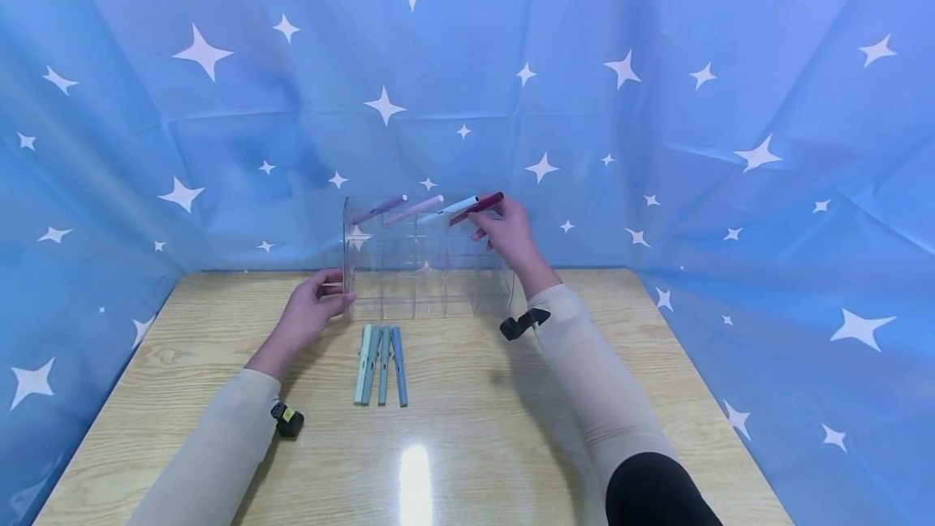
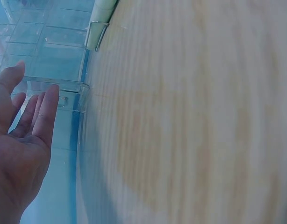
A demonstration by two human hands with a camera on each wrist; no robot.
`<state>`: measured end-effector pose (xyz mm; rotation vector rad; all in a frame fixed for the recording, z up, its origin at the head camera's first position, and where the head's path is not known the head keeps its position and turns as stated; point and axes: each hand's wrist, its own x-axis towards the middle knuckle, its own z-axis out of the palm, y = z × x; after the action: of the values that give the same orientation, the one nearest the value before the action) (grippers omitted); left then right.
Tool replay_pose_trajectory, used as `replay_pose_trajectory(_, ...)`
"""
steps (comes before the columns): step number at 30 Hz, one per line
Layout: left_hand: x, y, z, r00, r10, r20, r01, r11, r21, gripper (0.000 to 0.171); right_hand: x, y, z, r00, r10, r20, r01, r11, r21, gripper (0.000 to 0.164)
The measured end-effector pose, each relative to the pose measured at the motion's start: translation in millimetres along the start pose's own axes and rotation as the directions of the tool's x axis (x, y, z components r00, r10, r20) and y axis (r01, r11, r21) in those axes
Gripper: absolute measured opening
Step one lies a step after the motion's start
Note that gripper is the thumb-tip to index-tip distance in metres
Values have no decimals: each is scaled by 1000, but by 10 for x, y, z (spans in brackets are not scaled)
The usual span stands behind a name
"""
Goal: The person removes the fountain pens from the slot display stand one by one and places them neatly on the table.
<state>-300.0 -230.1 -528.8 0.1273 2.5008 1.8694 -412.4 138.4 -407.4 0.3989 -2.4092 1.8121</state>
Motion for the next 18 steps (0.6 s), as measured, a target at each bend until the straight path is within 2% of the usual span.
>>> replay_pose_trajectory(5, 12, -9, -4, 1000, 4, -8, -4, 1000, 4, 59, 22, 36, 8, 1000, -1, -9, 1, 1000, 0, 27)
replay_pose_trajectory(9, 15, -1, 1, 1000, 4, -11, -4, 1000, 2, 58, 21, 52, 22, 999, -3, -50, 4, 1000, 27, 26)
replay_pose_trajectory(13, 11, 4, 3, 1000, 5, -11, -5, 1000, 3, 59, 8, 49, 48, 991, -45, -124, 54, 996, 77, 24)
replay_pose_trajectory(18, 4, 0, 5, 1000, -3, -9, 4, 1000, 11, 62, -13, 39, 67, 972, -101, -214, 136, 978, 156, 23)
